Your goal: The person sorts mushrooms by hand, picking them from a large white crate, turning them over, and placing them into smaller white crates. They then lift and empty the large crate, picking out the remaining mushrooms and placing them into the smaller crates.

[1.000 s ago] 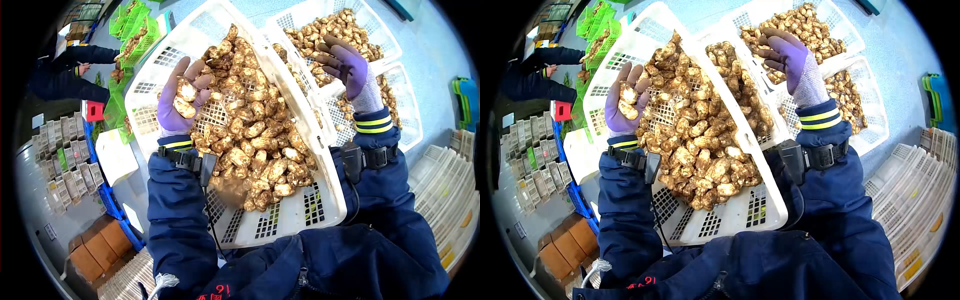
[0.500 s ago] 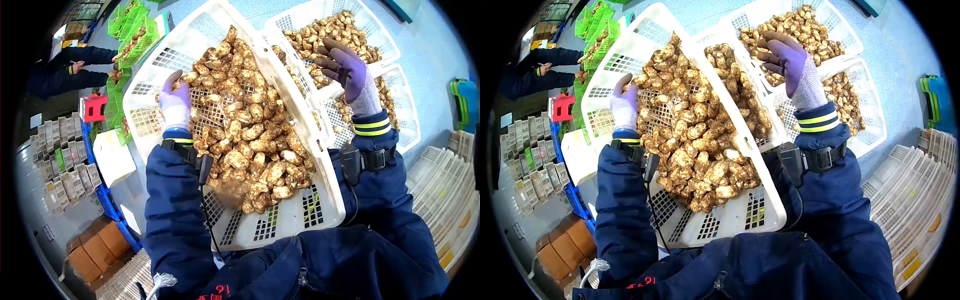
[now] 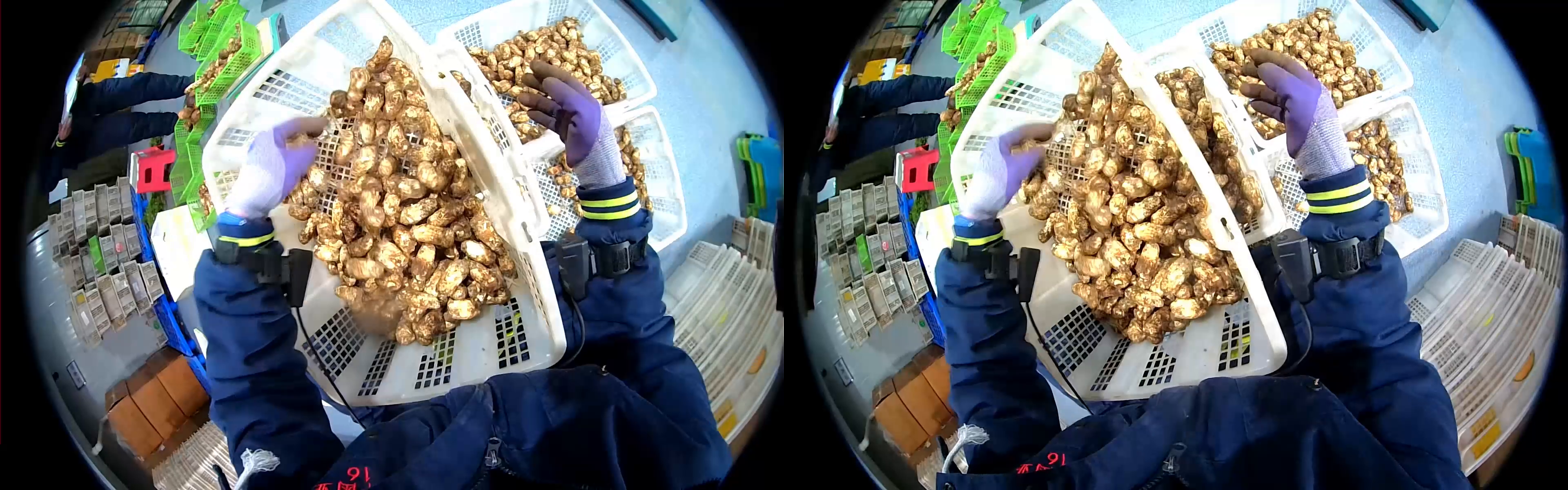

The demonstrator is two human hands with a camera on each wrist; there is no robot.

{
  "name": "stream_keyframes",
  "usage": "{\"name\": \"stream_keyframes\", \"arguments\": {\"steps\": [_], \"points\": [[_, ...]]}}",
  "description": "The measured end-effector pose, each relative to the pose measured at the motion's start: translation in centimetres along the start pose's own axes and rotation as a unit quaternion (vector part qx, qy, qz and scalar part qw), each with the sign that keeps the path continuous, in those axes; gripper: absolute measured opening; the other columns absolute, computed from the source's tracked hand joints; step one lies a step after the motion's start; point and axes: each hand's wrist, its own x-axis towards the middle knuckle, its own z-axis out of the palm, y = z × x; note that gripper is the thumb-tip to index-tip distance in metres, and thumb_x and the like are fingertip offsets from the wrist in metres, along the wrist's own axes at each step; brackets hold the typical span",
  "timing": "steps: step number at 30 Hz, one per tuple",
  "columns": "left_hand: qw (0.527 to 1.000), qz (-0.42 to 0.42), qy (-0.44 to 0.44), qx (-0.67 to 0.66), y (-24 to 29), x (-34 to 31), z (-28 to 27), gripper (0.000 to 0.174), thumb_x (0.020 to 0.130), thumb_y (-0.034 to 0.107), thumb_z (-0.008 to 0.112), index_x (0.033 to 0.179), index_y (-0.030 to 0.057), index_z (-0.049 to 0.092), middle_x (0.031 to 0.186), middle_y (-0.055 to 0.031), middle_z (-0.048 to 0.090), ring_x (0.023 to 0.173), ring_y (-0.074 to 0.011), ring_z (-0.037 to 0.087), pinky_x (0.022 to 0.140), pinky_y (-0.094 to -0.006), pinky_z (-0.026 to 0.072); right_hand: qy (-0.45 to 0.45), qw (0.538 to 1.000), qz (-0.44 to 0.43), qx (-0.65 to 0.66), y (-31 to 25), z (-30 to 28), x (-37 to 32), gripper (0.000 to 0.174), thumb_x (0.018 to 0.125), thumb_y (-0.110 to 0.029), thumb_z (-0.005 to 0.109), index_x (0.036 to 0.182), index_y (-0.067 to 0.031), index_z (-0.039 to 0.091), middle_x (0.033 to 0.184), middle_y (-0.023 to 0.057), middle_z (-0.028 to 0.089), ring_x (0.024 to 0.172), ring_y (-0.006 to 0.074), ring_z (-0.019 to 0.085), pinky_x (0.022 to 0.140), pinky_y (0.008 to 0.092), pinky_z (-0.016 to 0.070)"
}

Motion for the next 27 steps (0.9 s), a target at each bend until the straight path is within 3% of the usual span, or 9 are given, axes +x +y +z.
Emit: {"name": "stream_keyframes", "arguments": {"steps": [2,7,10,12,14,16,21,25,27], "points": [[0.986,0.010,0.146,-0.077,1.5,1.8,1.8,0.020,0.083,0.014,0.060,0.099,0.0048,0.068,0.074,-0.0064,0.066,0.064,-0.0101,0.058,0.061,-0.0263,0.0466,0.005,0.999,-0.006,0.034,-0.1,0.2,0.0,0.039,0.094,-0.020,0.051,0.128,-0.0017,0.051,0.113,0.0100,0.063,0.097,0.0187,0.063,0.083,0.0293,0.0515],[0.959,0.019,0.281,0.028,1.7,6.9,7.6,0.059,0.081,0.041,0.066,0.122,-0.0009,0.058,0.107,-0.0228,0.065,0.103,-0.0331,0.062,0.089,-0.0389,0.0470,-0.020,0.998,-0.049,0.023,0.5,-0.4,-0.2,0.047,0.092,-0.027,0.054,0.130,0.0002,0.048,0.117,0.0120,0.060,0.100,0.0198,0.062,0.086,0.0303,0.0508],[0.960,-0.060,0.222,0.158,3.5,7.5,7.2,0.057,0.083,0.042,0.063,0.121,-0.0003,0.059,0.111,-0.0250,0.063,0.109,-0.0360,0.059,0.093,-0.0402,0.0456,-0.046,0.998,-0.035,-0.020,0.6,-1.0,-0.1,0.073,0.090,-0.048,0.057,0.138,0.0027,0.038,0.130,0.0159,0.053,0.113,0.0229,0.058,0.096,0.0336,0.0476],[0.969,-0.060,0.170,0.167,2.7,8.5,6.3,0.053,0.081,0.040,0.063,0.116,0.0008,0.062,0.104,-0.0234,0.066,0.099,-0.0327,0.064,0.090,-0.0386,0.0471,-0.022,0.999,-0.007,-0.026,0.0,-0.2,0.0,0.080,0.087,-0.053,0.059,0.139,0.0032,0.036,0.130,0.0162,0.053,0.114,0.0230,0.057,0.097,0.0335,0.0472],[0.983,-0.093,0.118,0.102,3.4,8.2,5.5,0.047,0.079,0.035,0.066,0.114,0.0035,0.064,0.094,-0.0222,0.068,0.089,-0.0304,0.067,0.084,-0.0388,0.0496,-0.040,0.998,-0.039,-0.007,0.4,-0.6,0.1,0.060,0.092,-0.039,0.055,0.135,0.0010,0.042,0.125,0.0139,0.056,0.108,0.0218,0.060,0.092,0.0325,0.0490],[0.975,-0.051,0.094,0.194,2.6,8.1,5.7,0.045,0.076,0.027,0.068,0.115,0.0061,0.063,0.090,-0.0196,0.067,0.081,-0.0280,0.067,0.079,-0.0388,0.0511,-0.011,0.999,-0.040,0.010,0.6,-0.3,0.0,0.039,0.094,-0.022,0.052,0.128,-0.0020,0.052,0.117,0.0097,0.061,0.099,0.0195,0.063,0.084,0.0308,0.0515],[0.952,-0.040,0.094,0.288,2.4,7.7,6.5,0.044,0.077,0.025,0.072,0.119,0.0125,0.063,0.119,-0.0217,0.055,0.105,-0.0355,0.059,0.090,-0.0414,0.0476,-0.009,0.999,-0.033,0.025,0.4,-0.1,0.0,0.038,0.093,-0.020,0.054,0.126,-0.0029,0.054,0.112,0.0080,0.063,0.095,0.0179,0.065,0.082,0.0284,0.0515],[0.937,-0.058,0.066,0.339,2.6,7.6,6.0,0.044,0.082,0.026,0.067,0.123,0.0126,0.060,0.115,-0.0183,0.058,0.104,-0.0334,0.061,0.087,-0.0391,0.0496,-0.002,1.000,-0.014,0.025,0.6,-0.3,0.4,0.038,0.093,-0.019,0.054,0.126,-0.0029,0.053,0.111,0.0081,0.063,0.094,0.0164,0.065,0.080,0.0269,0.0520],[0.981,-0.023,0.083,0.176,1.8,6.1,5.0,0.046,0.082,0.029,0.068,0.122,0.0085,0.060,0.109,-0.0171,0.063,0.098,-0.0300,0.063,0.083,-0.0361,0.0504,-0.057,0.997,-0.047,-0.010,0.7,-1.1,0.4,0.056,0.094,-0.035,0.053,0.135,0.0006,0.042,0.123,0.0134,0.056,0.106,0.0213,0.060,0.089,0.0316,0.0499]]}}
